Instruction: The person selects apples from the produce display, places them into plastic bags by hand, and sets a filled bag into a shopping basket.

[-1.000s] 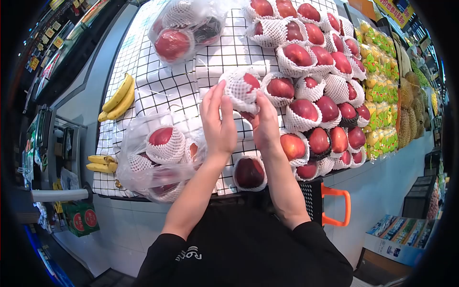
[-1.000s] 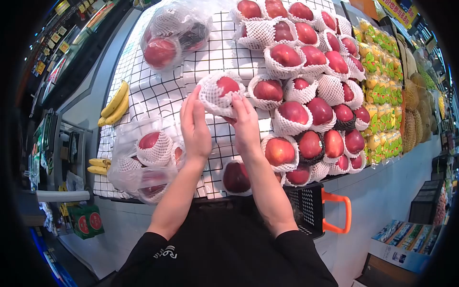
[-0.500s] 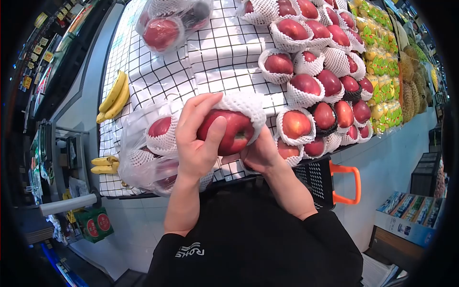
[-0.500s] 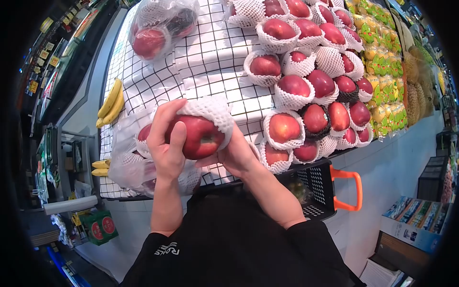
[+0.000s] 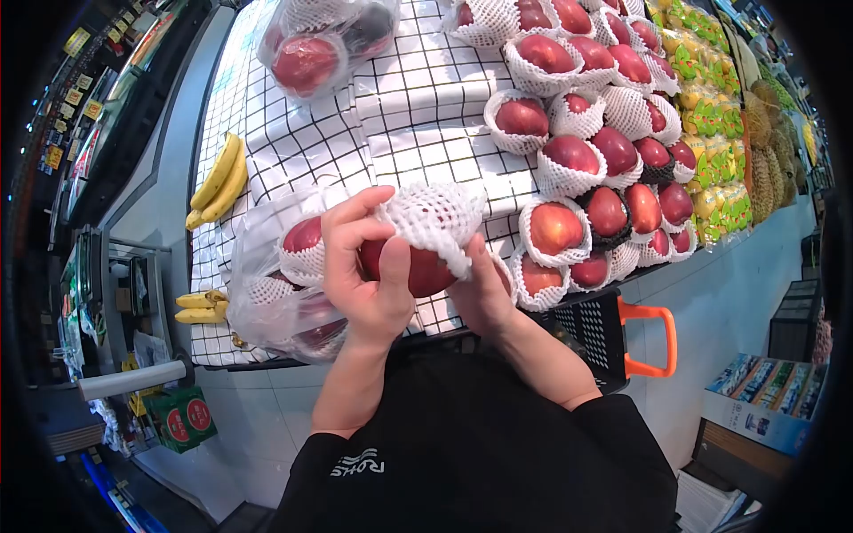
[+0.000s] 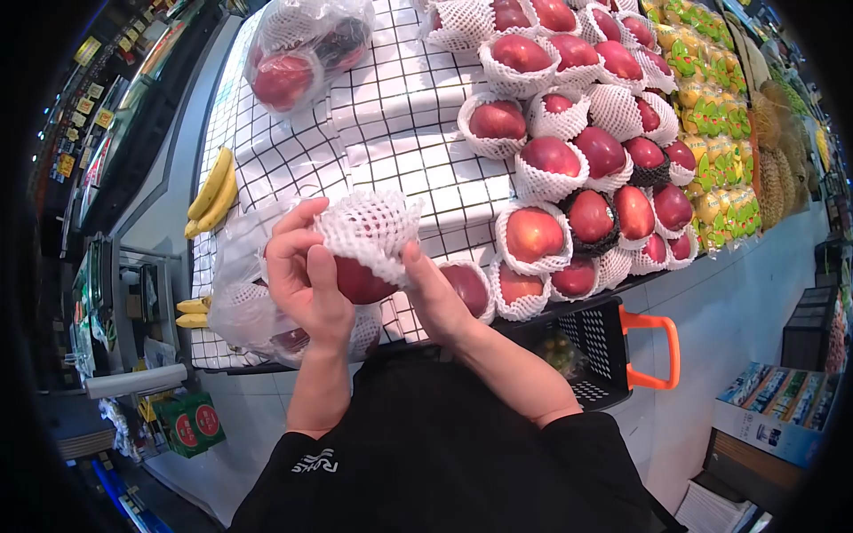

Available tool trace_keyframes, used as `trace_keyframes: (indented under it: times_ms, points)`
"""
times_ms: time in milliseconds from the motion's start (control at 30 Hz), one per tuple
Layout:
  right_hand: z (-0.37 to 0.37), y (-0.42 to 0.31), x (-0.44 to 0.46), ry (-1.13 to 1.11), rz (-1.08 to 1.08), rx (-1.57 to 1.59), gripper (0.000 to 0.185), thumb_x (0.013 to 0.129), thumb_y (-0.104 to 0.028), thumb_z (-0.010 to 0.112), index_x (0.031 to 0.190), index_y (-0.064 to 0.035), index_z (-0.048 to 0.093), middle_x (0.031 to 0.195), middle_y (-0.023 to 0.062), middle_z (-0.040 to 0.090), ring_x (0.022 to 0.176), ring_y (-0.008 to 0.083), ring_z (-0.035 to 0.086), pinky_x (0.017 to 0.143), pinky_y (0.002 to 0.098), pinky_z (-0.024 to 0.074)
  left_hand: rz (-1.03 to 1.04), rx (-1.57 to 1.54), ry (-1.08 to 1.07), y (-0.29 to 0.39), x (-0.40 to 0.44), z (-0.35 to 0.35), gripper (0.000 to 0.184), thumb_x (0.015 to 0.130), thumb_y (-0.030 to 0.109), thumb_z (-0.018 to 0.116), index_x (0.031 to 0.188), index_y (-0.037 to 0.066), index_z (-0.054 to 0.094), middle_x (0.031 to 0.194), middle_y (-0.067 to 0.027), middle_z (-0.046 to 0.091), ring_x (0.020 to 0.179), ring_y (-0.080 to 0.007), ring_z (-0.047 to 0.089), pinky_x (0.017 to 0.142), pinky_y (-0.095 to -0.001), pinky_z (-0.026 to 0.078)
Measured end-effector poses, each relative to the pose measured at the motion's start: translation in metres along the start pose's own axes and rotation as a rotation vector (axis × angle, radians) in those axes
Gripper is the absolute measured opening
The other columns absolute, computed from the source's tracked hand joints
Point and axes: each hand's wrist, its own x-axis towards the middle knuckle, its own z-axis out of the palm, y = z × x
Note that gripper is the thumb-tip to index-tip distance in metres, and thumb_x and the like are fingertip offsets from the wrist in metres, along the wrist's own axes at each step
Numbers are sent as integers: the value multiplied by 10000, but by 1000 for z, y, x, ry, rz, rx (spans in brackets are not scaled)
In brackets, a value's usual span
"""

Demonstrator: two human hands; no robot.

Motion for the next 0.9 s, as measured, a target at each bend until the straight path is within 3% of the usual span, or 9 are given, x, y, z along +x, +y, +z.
trace_keyframes:
  times_ms: [33, 67, 167, 200, 333, 467, 567, 633, 900]
  points:
    - [-1, 3, -1, -63, -9, 20, 751, 961, -572, 395, 1430, 7, 299, 1426, 113, 408, 1332, 215, 374, 1124, 380, 248, 2, -1, 1, 0, -1, 0, 305, 908, 298, 633, 887, 11, 534, 1101, -175, 604, 964, -237, 535, 870, -342, 422]
    - [-3, 6, -2, -63, -2, 76, 825, 903, -563, 537, 1423, 26, 283, 1414, 126, 412, 1310, 221, 401, 1105, 379, 286, 32, -8, 22, 0, -3, -1, 333, 913, 327, 628, 867, 15, 521, 1097, -178, 609, 959, -242, 533, 869, -350, 417]
    - [-9, 10, -2, -179, -36, 32, 911, 853, -587, 583, 1473, -42, 198, 1484, 112, 334, 1371, 243, 333, 1138, 413, 247, 138, 54, 37, 1, -4, -3, 370, 932, 373, 595, 896, 23, 482, 1069, -176, 606, 944, -258, 527, 857, -375, 411]
    - [-7, 11, -1, -140, -42, 93, 966, 799, -535, 683, 1464, -29, 198, 1465, 126, 350, 1353, 262, 360, 1128, 420, 279, 208, 51, 58, 0, -5, -1, 360, 939, 363, 583, 948, 21, 470, 1060, -176, 595, 941, -263, 526, 850, -378, 416]
    - [-11, 17, -13, 2, -135, 78, 985, 738, -438, 776, 1452, -47, 221, 1424, 132, 389, 1313, 291, 410, 1106, 437, 341, 293, 162, 71, 3, -10, -2, 393, 951, 329, 565, 1139, -9, 494, 1065, -194, 555, 913, -294, 540, 812, -389, 451]
    - [-7, 12, -12, 180, -341, 78, 889, 738, -357, 769, 1408, -14, 295, 1362, 141, 445, 1255, 277, 463, 1074, 425, 373, 207, 173, -197, 13, -5, -15, 426, 923, 305, 600, 1200, -14, 542, 1129, -207, 562, 970, -320, 574, 828, -399, 476]
    - [4, -2, -10, 226, -422, -70, 890, 716, -274, 802, 1387, 21, 298, 1290, 140, 494, 1195, 254, 507, 1033, 394, 408, -100, 13, -182, 29, -4, -14, 483, 920, 330, 601, 1214, -46, 526, 1137, -227, 578, 1068, -351, 575, 916, -410, 467]
    - [8, -3, -13, 331, -379, -364, 912, 717, -285, 805, 1394, 19, 276, 1289, 144, 488, 1190, 252, 506, 1028, 393, 406, -124, 53, -170, 27, -6, -15, 497, 903, 331, 629, 1219, -40, 529, 1184, -225, 569, 1108, -347, 568, 939, -404, 461]
    - [-5, 1, 4, 43, -419, -337, 910, 745, -394, 747, 1400, 44, 290, 1322, 200, 474, 1224, 327, 495, 1045, 446, 414, -110, 130, -166, 33, -10, -41, 553, 857, 309, 697, 1260, -29, 528, 1294, -241, 532, 1168, -346, 563, 970, -393, 456]
